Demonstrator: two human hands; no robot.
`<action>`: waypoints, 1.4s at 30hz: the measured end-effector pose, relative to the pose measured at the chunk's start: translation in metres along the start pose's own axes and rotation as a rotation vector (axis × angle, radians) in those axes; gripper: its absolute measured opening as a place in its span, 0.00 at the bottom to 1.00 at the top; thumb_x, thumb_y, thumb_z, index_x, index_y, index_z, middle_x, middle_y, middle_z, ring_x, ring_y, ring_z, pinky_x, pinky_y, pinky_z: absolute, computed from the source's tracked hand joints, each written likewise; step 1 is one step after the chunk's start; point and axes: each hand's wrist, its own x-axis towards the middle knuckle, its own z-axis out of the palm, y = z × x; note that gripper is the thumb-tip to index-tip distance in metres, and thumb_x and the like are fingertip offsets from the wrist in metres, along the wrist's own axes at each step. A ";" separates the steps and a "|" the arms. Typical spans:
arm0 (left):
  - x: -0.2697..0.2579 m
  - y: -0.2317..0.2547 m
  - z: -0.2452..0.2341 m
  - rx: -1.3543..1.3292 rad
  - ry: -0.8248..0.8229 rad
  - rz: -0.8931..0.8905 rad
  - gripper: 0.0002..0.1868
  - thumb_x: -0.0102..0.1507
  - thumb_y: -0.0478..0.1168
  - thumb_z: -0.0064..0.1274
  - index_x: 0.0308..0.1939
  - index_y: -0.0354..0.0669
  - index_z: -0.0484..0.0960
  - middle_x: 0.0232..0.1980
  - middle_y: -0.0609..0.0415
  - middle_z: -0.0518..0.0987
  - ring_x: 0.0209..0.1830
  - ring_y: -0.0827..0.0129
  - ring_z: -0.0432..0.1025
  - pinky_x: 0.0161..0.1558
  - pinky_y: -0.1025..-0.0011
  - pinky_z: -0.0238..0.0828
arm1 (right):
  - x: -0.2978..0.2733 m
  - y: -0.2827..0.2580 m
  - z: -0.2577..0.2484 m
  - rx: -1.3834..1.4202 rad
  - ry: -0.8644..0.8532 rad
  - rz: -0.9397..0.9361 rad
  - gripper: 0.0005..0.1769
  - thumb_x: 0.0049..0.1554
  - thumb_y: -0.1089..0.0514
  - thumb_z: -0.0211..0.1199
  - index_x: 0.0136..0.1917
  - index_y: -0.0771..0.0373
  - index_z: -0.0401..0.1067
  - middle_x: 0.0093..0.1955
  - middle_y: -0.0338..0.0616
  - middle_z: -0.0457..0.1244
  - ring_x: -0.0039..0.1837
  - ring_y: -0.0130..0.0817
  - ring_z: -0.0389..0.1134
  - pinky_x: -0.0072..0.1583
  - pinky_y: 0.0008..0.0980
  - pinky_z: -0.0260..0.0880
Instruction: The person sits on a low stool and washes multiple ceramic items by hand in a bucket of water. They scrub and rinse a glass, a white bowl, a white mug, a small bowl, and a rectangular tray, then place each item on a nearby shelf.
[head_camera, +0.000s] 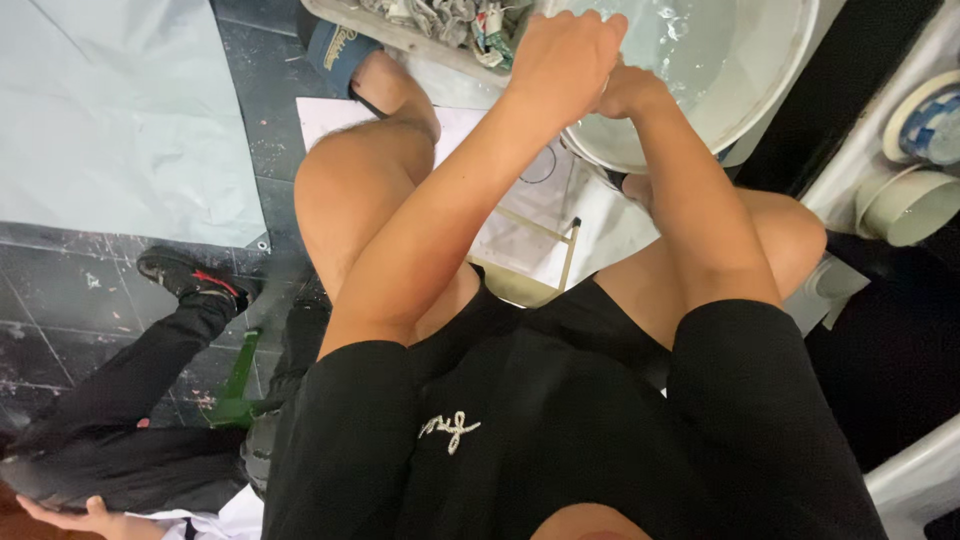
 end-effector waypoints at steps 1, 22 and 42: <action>-0.001 -0.005 -0.003 0.005 -0.017 -0.003 0.17 0.52 0.39 0.65 0.42 0.44 0.79 0.35 0.50 0.82 0.36 0.53 0.79 0.35 0.54 0.72 | 0.003 0.000 0.002 -0.022 0.008 0.125 0.72 0.47 0.30 0.73 0.83 0.70 0.37 0.72 0.66 0.59 0.72 0.58 0.62 0.70 0.49 0.62; 0.006 -0.001 -0.016 -0.184 0.126 0.210 0.23 0.54 0.30 0.61 0.53 0.40 0.76 0.46 0.45 0.81 0.45 0.45 0.76 0.43 0.51 0.70 | -0.152 0.011 -0.048 0.702 0.829 -0.508 0.47 0.60 0.61 0.80 0.80 0.60 0.50 0.80 0.52 0.57 0.79 0.48 0.63 0.63 0.45 0.80; 0.050 0.065 0.015 -0.317 0.107 0.212 0.37 0.53 0.48 0.75 0.60 0.42 0.72 0.52 0.41 0.81 0.51 0.41 0.75 0.47 0.50 0.72 | -0.283 0.012 -0.078 0.278 1.237 -0.663 0.26 0.61 0.62 0.73 0.68 0.66 0.67 0.69 0.49 0.60 0.74 0.53 0.59 0.72 0.48 0.65</action>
